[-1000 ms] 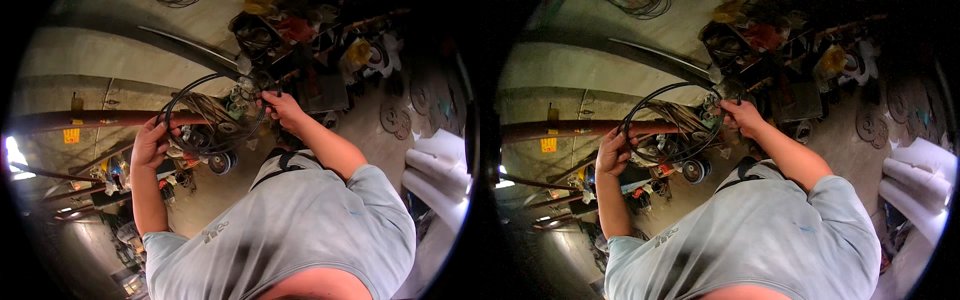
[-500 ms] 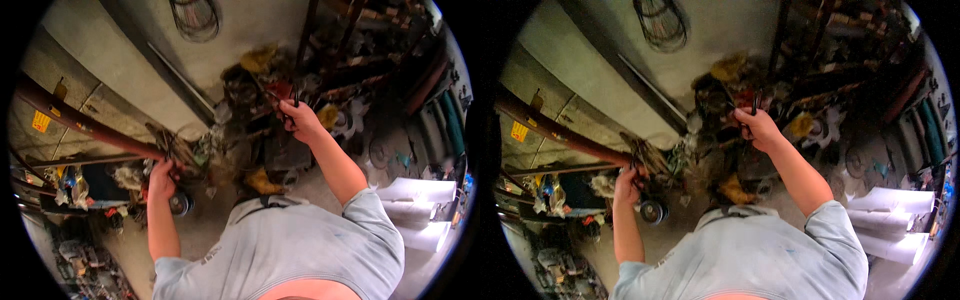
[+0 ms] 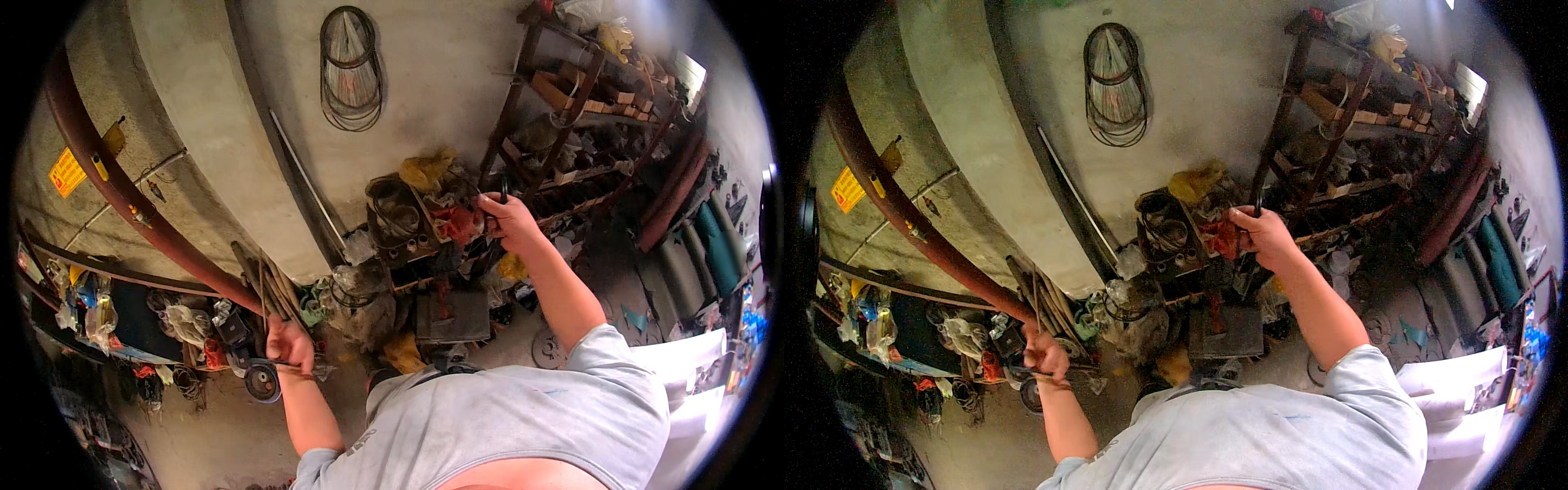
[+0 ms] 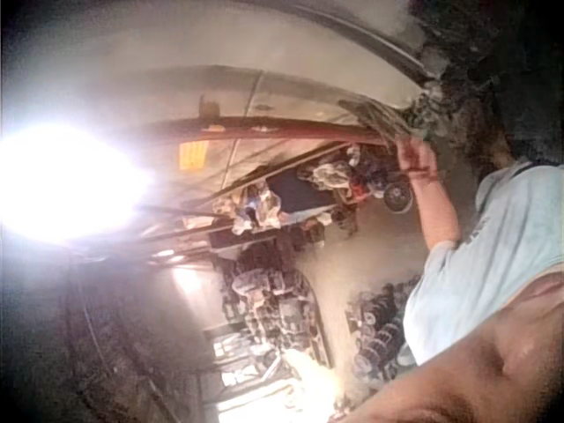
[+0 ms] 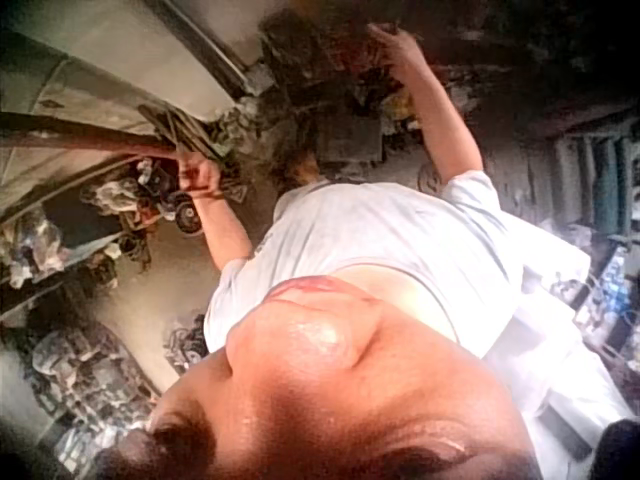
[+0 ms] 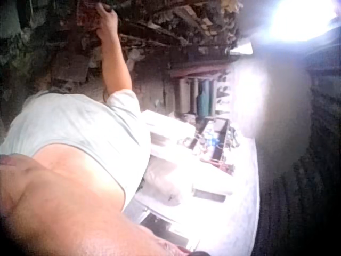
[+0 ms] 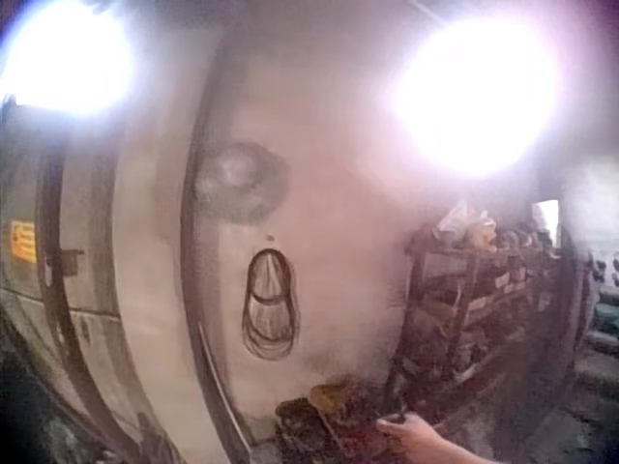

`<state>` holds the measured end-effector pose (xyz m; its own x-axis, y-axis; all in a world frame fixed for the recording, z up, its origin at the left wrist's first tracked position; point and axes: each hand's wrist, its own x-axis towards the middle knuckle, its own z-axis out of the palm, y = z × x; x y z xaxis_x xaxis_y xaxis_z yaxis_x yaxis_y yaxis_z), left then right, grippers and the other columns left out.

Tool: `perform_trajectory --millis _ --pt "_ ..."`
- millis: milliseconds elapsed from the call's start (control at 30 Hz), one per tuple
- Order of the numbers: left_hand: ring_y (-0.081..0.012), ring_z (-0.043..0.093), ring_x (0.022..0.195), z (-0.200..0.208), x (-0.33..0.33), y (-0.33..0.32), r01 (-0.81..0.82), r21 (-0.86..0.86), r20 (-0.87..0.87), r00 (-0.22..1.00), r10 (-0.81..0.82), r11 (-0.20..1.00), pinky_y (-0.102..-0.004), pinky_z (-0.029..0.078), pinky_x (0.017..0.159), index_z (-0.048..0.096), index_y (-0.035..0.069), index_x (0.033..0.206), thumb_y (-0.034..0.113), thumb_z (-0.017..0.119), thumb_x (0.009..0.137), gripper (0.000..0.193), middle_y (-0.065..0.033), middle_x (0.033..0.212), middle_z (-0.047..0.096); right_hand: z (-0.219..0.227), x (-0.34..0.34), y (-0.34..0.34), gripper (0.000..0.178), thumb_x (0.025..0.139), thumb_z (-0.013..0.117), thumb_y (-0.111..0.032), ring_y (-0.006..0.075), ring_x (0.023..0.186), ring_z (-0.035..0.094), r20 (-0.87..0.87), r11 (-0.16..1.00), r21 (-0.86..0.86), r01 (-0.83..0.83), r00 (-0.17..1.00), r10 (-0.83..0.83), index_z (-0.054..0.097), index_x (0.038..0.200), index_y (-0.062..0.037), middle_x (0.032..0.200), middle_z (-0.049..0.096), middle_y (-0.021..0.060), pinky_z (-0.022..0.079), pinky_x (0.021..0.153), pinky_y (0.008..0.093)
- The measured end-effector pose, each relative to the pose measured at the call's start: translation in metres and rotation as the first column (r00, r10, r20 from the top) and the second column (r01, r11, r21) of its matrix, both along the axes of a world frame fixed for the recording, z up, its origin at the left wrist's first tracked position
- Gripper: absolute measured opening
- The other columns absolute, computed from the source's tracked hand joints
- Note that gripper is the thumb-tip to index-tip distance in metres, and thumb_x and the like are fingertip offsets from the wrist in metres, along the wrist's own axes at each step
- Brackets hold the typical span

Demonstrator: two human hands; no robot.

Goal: The person wipes a metal component attached to a motor with a dark cloth. They then pick up a black rubber ring, inspect it, and walk to a storage area to place it among other similar rings.

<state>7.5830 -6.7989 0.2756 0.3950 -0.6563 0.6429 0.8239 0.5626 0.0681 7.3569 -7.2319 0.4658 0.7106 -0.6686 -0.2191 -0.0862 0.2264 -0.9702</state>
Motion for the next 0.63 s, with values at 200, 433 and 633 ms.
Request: perform_trajectory --millis 200,433,633 --pt "-0.0331 0.074 0.094 0.106 -0.016 -0.044 -0.285 0.586 0.483 0.875 -0.045 0.759 -0.0396 0.061 0.063 0.049 0.005 0.148 0.005 0.068 0.095 0.057 -0.0286 0.123 0.065 -0.023 0.038 0.036 0.029 0.098 0.074 -0.027 0.0101 0.065 0.044 0.073 0.989 0.096 -0.113 0.992 0.106 0.068 0.115 -0.0047 0.090 0.064 0.0000 0.036 0.057 0.0304" --pt "-0.0192 0.064 0.110 0.159 -0.031 -0.128 -0.832 0.481 0.876 0.465 -0.125 0.275 -0.0337 0.055 0.087 0.053 -0.001 0.143 0.000 0.057 0.097 0.045 -0.0130 0.129 0.064 -0.011 0.089 0.130 0.039 0.091 0.081 -0.031 0.0121 0.067 0.056 -0.062 0.892 -0.164 -0.421 0.907 0.416 0.069 0.107 0.0025 0.081 0.066 0.0049 0.046 0.059 0.0337" --pt "-0.0322 0.055 0.132 0.122 0.019 -0.145 -0.450 0.633 0.470 0.870 0.149 0.630 -0.0480 0.042 0.114 0.044 0.007 0.154 0.022 0.069 0.092 0.069 -0.0141 0.141 0.057 -0.019 0.137 0.130 0.031 0.091 0.081 -0.028 0.0108 0.067 0.055 -0.094 0.900 -0.172 -0.402 0.916 0.391 0.074 0.106 -0.0018 0.081 0.067 0.0041 0.046 0.061 0.0312"
